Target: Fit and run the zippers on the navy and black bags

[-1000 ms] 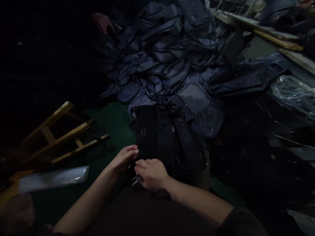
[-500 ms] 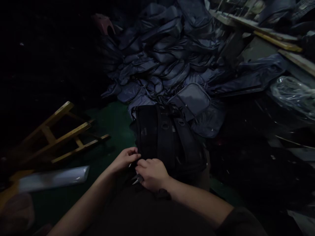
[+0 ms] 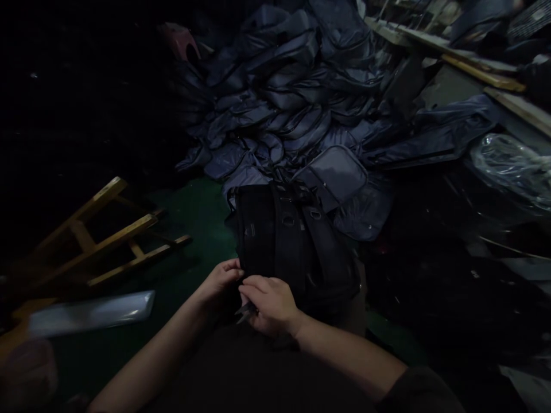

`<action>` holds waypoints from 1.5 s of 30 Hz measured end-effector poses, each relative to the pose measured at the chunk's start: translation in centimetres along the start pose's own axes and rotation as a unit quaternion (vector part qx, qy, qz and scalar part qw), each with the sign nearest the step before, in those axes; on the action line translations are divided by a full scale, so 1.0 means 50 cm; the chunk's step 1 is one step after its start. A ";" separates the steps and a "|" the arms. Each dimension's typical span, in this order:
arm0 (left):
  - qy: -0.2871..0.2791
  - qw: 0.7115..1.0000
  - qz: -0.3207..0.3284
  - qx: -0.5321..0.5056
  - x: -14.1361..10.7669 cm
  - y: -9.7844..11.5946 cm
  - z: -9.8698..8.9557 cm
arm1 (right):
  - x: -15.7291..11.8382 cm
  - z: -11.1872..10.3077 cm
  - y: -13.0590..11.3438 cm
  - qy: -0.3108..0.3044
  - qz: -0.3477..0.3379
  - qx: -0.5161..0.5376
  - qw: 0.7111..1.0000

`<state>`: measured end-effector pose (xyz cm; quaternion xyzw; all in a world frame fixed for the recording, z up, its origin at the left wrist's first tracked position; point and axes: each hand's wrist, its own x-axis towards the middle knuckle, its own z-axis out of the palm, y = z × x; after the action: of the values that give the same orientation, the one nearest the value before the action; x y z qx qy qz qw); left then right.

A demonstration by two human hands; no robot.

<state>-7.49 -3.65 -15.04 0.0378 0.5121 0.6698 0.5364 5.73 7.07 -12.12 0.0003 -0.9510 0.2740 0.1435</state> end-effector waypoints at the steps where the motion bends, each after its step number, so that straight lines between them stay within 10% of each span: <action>1: -0.005 1.000 -0.001 -0.005 0.001 -0.001 -0.001 | -0.001 0.000 0.000 0.018 0.014 0.006 1.000; 21: 0.020 0.999 0.008 0.024 0.000 -0.001 -0.004 | 0.011 -0.007 -0.003 -0.012 0.127 0.018 0.992; 31: 0.219 0.921 0.135 0.291 0.002 0.003 0.067 | 0.009 -0.012 -0.002 -0.013 0.117 0.016 0.993; 45: 0.197 0.953 0.160 0.166 -0.003 -0.013 0.061 | 0.005 -0.017 0.001 -0.016 0.104 0.044 0.993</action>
<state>-5.13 -1.85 -13.99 0.0748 0.6986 0.6468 0.2968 5.72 7.58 -11.41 -0.0879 -0.9349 0.3293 0.0989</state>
